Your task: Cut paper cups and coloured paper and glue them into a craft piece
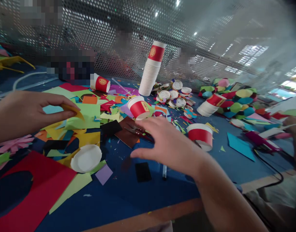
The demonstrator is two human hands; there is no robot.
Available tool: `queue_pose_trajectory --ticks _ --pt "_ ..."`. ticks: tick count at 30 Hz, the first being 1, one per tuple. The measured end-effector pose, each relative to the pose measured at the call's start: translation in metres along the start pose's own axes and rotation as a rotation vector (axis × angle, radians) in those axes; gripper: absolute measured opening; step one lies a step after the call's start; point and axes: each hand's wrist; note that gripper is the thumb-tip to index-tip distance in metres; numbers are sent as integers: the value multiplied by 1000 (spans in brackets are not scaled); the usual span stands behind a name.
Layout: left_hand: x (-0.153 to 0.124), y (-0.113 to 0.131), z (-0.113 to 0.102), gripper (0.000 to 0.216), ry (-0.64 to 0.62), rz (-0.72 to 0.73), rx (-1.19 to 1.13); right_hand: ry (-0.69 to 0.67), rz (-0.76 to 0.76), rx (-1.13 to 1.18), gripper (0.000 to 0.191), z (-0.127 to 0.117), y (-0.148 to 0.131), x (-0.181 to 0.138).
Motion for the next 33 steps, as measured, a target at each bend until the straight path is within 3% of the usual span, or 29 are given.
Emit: queue_pose_trajectory --ticks 2,6,8,16,24,33 --pt "-3 9 -3 55 -19 -3 -26 -109 9 -103 76 16 -8 10" --pt "-8 26 -12 52 -13 5 -123 -183 56 -278 30 28 -16 21" --pt "-9 31 -15 49 -1 41 -175 -159 72 -321 20 25 -16 23" --pt "-9 21 -13 40 28 122 -214 66 200 -475 33 12 -2 23" --pt "-8 21 -9 40 59 167 -224 262 241 -514 27 12 7 21" --pt "-11 23 -14 39 94 138 -216 302 316 -506 20 10 6 23"
Point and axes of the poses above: each hand's wrist, its own x-axis towards the middle knuckle, its own z-axis out of the palm, y = z × x, and after that the axes turned 2 degrees about -x, right-handed
